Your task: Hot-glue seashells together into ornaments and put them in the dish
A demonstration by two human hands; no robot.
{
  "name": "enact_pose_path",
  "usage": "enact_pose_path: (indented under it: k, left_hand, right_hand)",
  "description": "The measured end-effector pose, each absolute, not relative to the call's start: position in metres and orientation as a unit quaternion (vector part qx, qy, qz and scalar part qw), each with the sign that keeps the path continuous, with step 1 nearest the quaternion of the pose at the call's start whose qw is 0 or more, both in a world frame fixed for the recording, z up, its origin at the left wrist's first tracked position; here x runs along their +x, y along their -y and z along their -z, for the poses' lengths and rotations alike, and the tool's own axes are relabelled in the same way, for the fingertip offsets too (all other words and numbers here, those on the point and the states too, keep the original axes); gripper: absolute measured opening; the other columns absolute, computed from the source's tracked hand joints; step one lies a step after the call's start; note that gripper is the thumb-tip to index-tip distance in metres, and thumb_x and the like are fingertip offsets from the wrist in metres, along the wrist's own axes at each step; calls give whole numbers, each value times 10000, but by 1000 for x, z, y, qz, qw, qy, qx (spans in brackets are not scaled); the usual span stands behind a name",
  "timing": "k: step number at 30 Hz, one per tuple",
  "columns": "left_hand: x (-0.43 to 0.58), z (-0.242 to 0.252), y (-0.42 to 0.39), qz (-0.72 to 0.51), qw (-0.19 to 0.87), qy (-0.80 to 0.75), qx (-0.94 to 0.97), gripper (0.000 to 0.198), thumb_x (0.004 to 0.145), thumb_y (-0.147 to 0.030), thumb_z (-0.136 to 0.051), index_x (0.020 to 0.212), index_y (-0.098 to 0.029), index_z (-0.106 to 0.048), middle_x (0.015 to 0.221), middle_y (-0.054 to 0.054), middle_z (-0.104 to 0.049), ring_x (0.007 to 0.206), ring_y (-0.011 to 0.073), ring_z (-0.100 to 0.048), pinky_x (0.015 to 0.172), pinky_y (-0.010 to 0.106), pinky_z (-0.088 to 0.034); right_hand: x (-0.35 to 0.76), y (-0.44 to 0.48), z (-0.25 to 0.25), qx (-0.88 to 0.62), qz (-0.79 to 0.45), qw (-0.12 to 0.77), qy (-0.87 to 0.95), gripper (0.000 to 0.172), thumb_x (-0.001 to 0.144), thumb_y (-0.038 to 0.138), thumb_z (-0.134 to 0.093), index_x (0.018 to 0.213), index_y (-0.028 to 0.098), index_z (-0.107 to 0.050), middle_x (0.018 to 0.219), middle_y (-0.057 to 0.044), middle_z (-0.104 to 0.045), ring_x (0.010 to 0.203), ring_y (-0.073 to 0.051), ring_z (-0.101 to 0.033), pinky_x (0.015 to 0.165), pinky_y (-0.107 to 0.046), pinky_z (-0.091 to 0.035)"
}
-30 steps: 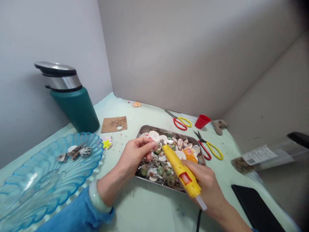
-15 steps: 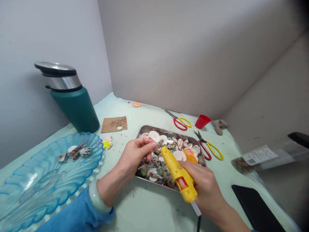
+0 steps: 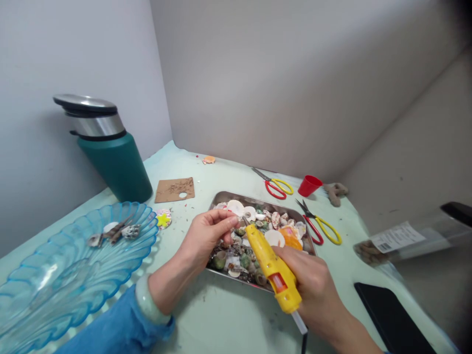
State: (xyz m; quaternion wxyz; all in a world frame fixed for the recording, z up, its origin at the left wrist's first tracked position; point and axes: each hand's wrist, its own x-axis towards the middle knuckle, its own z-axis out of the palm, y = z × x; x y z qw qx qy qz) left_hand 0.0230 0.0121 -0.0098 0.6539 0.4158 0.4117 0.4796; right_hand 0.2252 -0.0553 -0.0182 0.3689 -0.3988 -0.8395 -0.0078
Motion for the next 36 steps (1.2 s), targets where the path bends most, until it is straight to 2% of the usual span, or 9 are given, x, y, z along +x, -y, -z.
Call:
enact_pose_path:
  k: [11, 17, 36]
  left_hand:
    - [24, 10, -10, -497, 615, -430, 436, 201, 687, -256, -736, 795, -105, -660, 546, -24, -601, 427, 31, -463, 449, 152, -346]
    - [27, 10, -11, -510, 603, -436, 432, 207, 661, -243, -746, 788, -105, -659, 583, -17, -612, 424, 36, -472, 447, 165, -360]
    - [29, 11, -5, -517, 540, -465, 475, 191, 657, -273, -737, 753, -130, -654, 645, 1, -630, 449, 58, -460, 450, 201, -385]
  right_hand:
    - [225, 55, 20, -413, 1, 374, 830, 212, 809, 139, -558, 1021, 144, -556, 764, -65, -682, 619, -174, -638, 548, -284, -493]
    - [224, 54, 18, -398, 17, 374, 838, 186, 835, 211, -571, 1008, 143, -559, 754, -70, -692, 598, -175, -646, 532, -280, -497]
    - [225, 53, 20, -405, 9, 372, 835, 210, 815, 179, -572, 1022, 142, -563, 768, -70, -696, 622, -184, -656, 549, -292, -513]
